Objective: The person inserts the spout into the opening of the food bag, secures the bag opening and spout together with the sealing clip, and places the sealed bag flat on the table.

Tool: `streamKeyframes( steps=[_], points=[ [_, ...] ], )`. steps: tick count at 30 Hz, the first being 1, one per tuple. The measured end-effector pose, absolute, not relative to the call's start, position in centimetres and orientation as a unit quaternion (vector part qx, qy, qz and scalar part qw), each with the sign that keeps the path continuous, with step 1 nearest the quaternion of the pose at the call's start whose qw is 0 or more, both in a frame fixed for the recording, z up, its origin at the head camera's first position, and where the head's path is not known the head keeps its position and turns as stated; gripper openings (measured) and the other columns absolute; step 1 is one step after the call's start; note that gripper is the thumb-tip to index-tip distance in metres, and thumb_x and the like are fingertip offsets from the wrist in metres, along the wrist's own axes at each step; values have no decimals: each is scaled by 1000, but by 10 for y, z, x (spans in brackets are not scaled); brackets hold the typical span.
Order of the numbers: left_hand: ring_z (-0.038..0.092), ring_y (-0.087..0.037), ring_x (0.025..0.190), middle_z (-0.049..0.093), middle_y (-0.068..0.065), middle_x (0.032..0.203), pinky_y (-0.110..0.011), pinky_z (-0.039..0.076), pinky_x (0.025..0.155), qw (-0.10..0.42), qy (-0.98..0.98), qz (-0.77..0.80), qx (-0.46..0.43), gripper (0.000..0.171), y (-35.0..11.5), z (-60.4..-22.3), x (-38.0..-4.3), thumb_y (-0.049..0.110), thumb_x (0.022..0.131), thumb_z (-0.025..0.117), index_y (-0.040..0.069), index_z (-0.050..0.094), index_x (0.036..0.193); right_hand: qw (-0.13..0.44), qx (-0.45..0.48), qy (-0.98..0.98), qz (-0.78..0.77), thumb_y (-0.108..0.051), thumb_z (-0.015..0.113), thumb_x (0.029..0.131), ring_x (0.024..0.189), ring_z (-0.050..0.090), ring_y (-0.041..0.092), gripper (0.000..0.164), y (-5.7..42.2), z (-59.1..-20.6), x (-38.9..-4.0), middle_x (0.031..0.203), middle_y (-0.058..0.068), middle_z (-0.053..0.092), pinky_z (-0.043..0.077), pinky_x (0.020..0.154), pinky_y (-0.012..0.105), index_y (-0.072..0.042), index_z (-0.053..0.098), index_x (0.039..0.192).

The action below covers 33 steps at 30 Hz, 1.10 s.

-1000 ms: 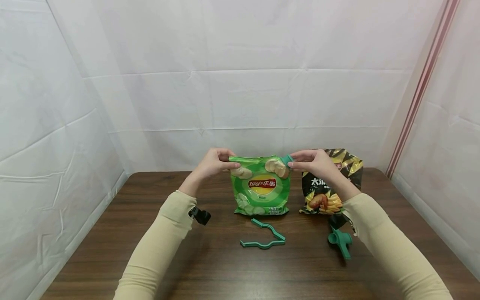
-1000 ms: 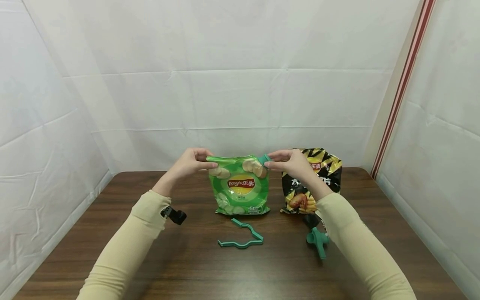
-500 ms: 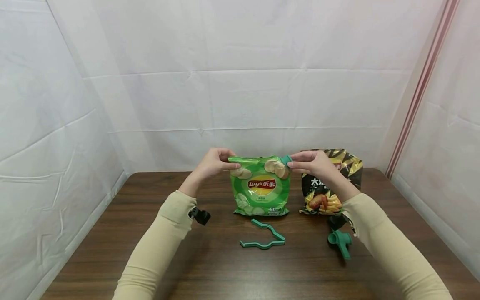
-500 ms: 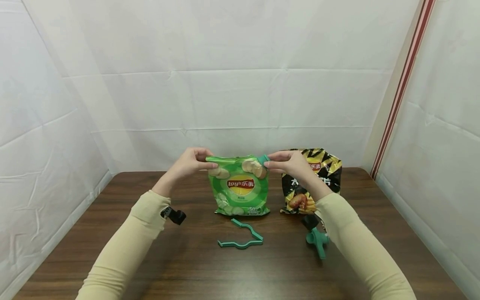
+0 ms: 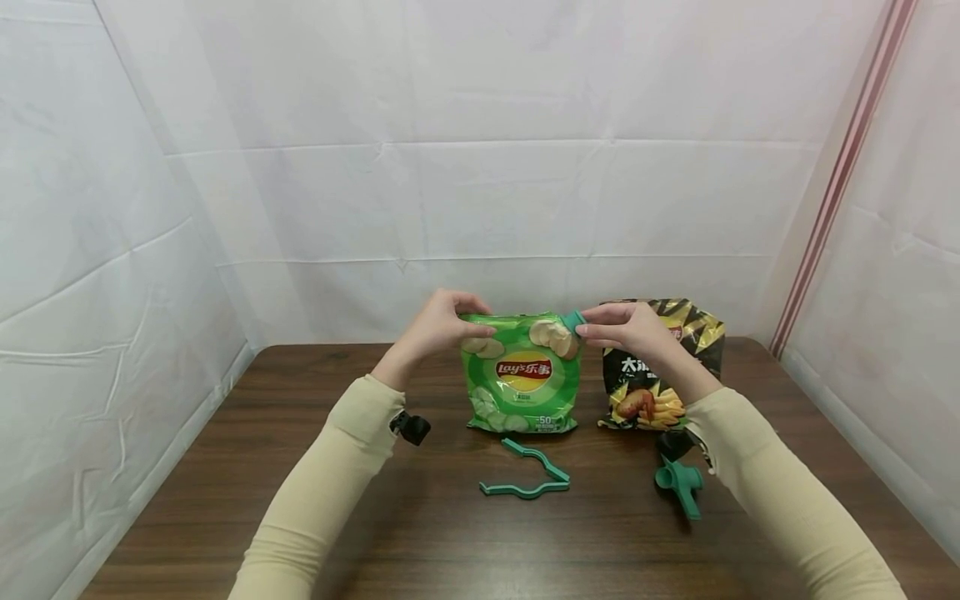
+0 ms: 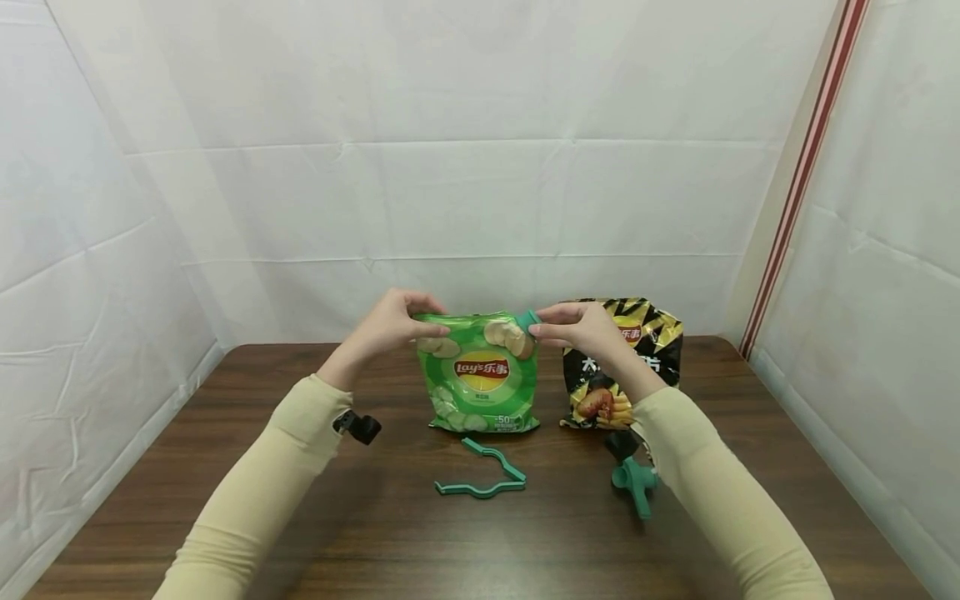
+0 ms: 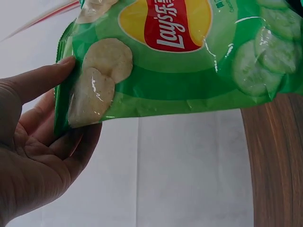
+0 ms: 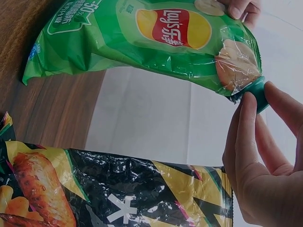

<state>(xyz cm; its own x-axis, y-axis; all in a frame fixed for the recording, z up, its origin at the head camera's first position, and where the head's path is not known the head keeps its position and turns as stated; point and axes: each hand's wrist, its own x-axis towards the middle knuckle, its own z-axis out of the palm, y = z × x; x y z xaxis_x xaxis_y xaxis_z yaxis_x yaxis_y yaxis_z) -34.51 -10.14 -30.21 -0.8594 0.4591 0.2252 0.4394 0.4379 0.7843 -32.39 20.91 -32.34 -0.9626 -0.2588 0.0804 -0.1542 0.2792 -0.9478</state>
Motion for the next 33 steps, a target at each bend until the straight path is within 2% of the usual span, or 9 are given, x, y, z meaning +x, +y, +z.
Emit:
streamKeyframes(
  steps=[12, 16, 33],
  points=[
    [68, -14, 83, 73, -4, 92, -33, 52, 81, 5, 845, 442, 301, 21, -81, -289, -347, 19, 81, 76, 9, 71, 100, 48, -145, 792, -591, -29, 75, 82, 95, 69, 15, 51, 210, -321, -323, 110, 8, 68, 53, 88, 34, 1, 61, 122],
    [68, -14, 81, 73, -4, 91, -31, 53, 79, 5, 844, 434, 315, 20, -71, -285, -346, 18, 82, 75, 7, 72, 98, 48, -139, 795, -589, -29, 75, 82, 95, 69, 15, 51, 211, -322, -324, 107, 5, 69, 53, 88, 34, 1, 61, 121],
    [66, -15, 79, 73, -5, 86, -27, 52, 68, 26, 864, 404, 299, 17, -38, -280, -345, 18, 79, 78, 7, 74, 91, 50, -140, 810, -567, -30, 76, 82, 101, 66, 15, 51, 206, -319, -326, 113, 11, 69, 52, 90, 36, -1, 63, 121]
  ],
)
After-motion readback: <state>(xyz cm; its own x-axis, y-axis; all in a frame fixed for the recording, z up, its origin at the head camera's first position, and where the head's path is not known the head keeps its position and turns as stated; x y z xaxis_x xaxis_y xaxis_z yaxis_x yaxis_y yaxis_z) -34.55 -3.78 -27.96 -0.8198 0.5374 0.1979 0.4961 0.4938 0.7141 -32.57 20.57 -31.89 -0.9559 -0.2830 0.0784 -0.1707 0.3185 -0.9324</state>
